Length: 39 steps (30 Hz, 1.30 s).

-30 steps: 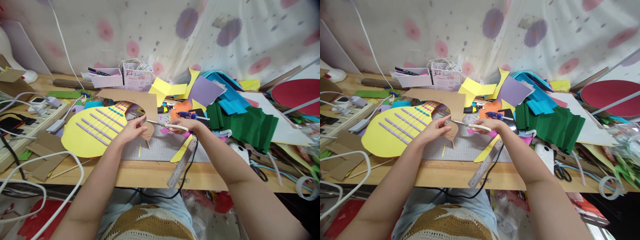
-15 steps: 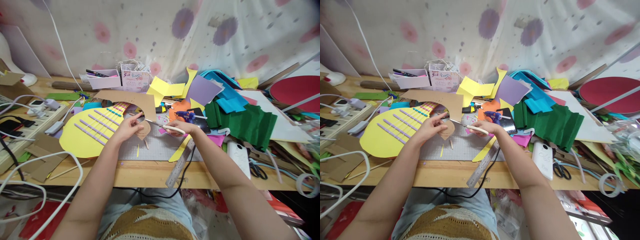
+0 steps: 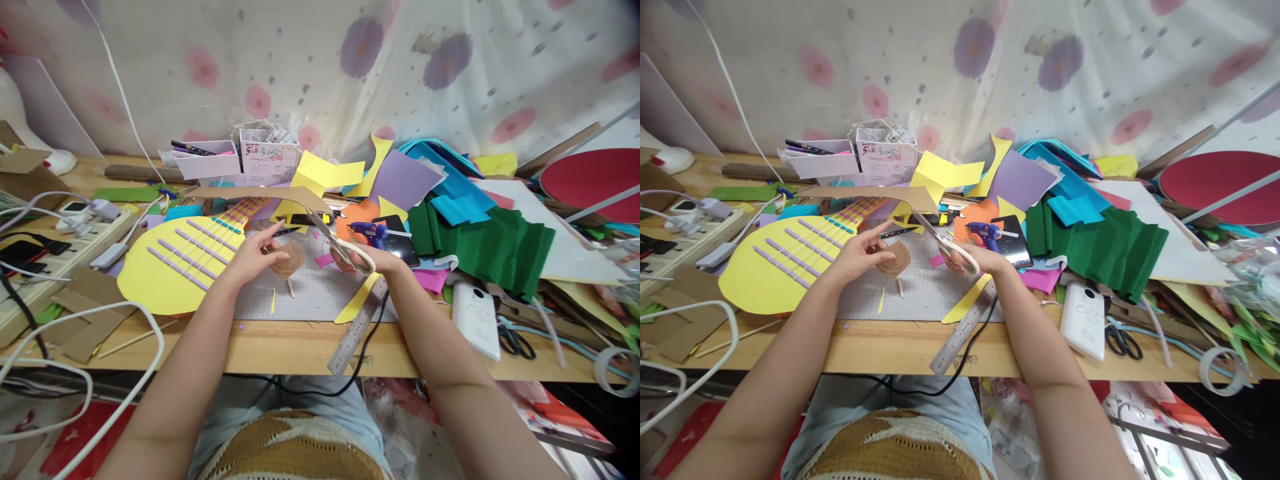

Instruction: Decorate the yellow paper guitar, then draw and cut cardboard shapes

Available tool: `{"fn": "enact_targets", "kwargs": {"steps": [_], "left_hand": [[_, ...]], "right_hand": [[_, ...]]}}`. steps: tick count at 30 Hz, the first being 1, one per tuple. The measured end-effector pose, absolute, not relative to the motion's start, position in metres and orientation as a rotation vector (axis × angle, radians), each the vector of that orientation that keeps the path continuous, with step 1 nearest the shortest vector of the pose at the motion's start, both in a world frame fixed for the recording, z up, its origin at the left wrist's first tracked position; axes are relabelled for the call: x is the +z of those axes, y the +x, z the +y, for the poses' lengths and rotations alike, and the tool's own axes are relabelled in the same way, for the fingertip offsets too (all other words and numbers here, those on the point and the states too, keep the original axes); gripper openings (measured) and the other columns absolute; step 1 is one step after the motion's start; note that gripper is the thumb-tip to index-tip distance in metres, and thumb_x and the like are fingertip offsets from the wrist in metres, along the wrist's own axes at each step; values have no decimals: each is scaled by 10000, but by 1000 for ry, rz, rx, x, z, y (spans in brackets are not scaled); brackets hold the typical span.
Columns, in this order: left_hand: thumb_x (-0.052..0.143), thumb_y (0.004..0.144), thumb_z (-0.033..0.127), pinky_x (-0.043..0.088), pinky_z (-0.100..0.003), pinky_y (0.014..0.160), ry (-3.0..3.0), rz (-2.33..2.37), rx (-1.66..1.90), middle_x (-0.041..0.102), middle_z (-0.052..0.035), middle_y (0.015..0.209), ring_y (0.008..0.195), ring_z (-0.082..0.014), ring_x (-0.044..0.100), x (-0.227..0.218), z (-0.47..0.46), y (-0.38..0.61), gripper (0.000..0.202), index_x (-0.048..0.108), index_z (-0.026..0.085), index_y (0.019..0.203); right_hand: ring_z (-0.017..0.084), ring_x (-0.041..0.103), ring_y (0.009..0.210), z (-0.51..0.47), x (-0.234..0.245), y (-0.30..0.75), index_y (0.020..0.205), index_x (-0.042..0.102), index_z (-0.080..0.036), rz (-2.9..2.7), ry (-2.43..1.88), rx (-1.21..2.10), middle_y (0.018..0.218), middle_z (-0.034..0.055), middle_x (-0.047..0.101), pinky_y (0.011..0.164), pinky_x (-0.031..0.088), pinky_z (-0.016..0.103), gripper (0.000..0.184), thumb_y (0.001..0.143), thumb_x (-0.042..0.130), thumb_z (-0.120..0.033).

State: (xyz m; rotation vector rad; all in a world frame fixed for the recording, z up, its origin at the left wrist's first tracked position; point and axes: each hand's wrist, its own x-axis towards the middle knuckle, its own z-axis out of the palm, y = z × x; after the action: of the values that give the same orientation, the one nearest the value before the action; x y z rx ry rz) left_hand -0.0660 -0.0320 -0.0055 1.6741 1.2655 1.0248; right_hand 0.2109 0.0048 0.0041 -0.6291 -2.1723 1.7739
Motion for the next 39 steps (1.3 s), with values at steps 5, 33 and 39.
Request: {"fn": "enact_targets", "kwargs": {"steps": [5, 33, 39], "left_hand": [[743, 591, 307, 396, -223, 552, 1535, 1130, 944, 555, 39, 617, 559, -83, 468, -4, -33, -59, 850, 417, 133, 1357], [747, 563, 247, 520, -290, 644, 911, 1042, 1294, 648, -8, 775, 697, -139, 630, -24, -44, -8, 425, 483, 166, 886], [721, 575, 277, 528, -296, 669, 938, 1032, 1306, 621, 4, 768, 720, -128, 604, -21, -43, -11, 363, 504, 164, 843]], "right_hand": [[96, 390, 512, -8, 10, 208, 798, 429, -189, -2240, -572, 1816, 600, -32, 414, 491, 304, 262, 654, 667, 367, -827], [142, 537, 601, -24, -12, 146, 771, 393, -213, -1458, -1120, 1173, 617, -43, 497, 596, 429, 293, 317, 635, 632, -371], [159, 567, 636, -26, -11, 150, 766, 386, -209, -1722, -1120, 1266, 657, -11, 559, 608, 432, 303, 374, 643, 665, -426]]}}
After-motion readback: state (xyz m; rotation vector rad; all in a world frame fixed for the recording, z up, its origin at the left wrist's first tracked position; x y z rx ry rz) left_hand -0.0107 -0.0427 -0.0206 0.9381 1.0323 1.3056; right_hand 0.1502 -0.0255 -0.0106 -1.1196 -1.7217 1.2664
